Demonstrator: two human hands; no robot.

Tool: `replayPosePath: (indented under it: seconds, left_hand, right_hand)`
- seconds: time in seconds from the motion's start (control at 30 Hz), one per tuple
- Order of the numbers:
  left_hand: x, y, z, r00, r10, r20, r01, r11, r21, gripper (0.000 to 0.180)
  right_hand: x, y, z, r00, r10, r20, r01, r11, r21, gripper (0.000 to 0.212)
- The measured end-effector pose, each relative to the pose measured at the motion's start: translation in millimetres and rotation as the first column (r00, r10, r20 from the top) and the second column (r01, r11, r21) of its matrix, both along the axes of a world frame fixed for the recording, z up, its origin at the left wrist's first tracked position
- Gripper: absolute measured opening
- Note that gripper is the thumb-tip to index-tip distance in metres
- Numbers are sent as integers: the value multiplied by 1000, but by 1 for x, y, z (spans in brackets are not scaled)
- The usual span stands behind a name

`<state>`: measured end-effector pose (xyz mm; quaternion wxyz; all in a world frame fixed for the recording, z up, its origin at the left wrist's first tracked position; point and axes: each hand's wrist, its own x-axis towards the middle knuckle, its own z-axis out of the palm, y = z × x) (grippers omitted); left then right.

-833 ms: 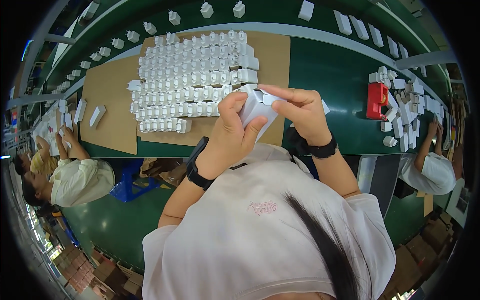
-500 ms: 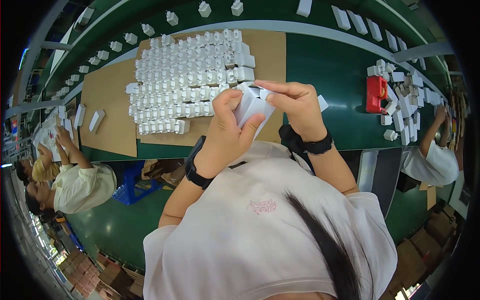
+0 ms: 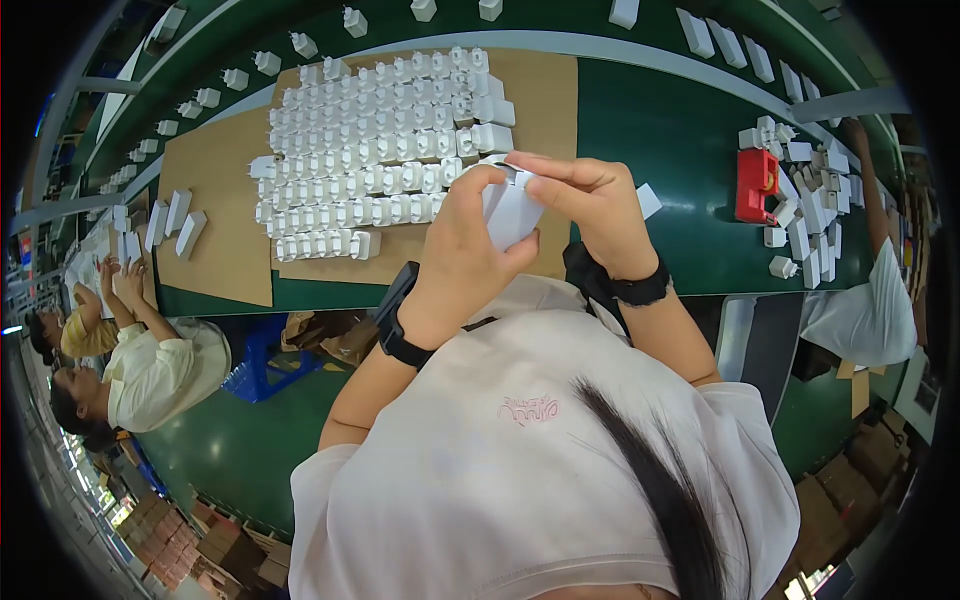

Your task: The person packages power adapters by hand, picking up a box and an adapter, sliding the adapter into the box, and folding the flaps closed. The person then places the boxed adapter onto a conveyor belt and repeats the process.

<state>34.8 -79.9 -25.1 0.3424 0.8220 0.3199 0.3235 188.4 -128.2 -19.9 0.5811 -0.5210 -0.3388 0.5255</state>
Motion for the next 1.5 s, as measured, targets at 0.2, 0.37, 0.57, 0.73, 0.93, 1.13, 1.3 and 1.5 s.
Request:
replayPosePath:
  seconds: [0.2, 0.37, 0.57, 0.73, 0.93, 1.13, 1.3, 1.5]
  left_hand:
    - [-3, -2, -14, 1000, -6, 25, 6, 1000, 7, 65]
    - [-4, -3, -20, 999, -46, 27, 47, 999, -26, 66]
    - [3, -3, -13, 996, -79, 41, 77, 996, 48, 64]
    - [1, -3, -17, 990, -136, 29, 134, 990, 52, 63]
    - [3, -5, -14, 992, -102, 70, 97, 993, 67, 67]
    - [3, -6, -13, 988, -131, 87, 127, 991, 52, 69]
    - [5, -5, -14, 988, -132, 80, 129, 991, 39, 68]
    - [2, 3, -23, 993, -104, 62, 84, 962, 260, 62]
  right_hand:
    - [-11, -6, -4, 998, 46, 35, -51, 989, 139, 29]
    - [-4, -10, -14, 941, 50, 336, -147, 952, 269, 31]
    - [-12, -12, -11, 893, -69, 445, -98, 935, 341, 32]
    - [-10, -17, -18, 847, -82, 526, -155, 908, 391, 34]
    - [-29, -22, -14, 930, -194, -312, 269, 938, 220, 33]
    - [-4, -24, -9, 998, -38, 54, 27, 981, 194, 27]
    - [-3, -23, -6, 997, -46, -61, 51, 995, 86, 25]
    - [-2, -22, 2, 994, -111, 11, 111, 994, -22, 24]
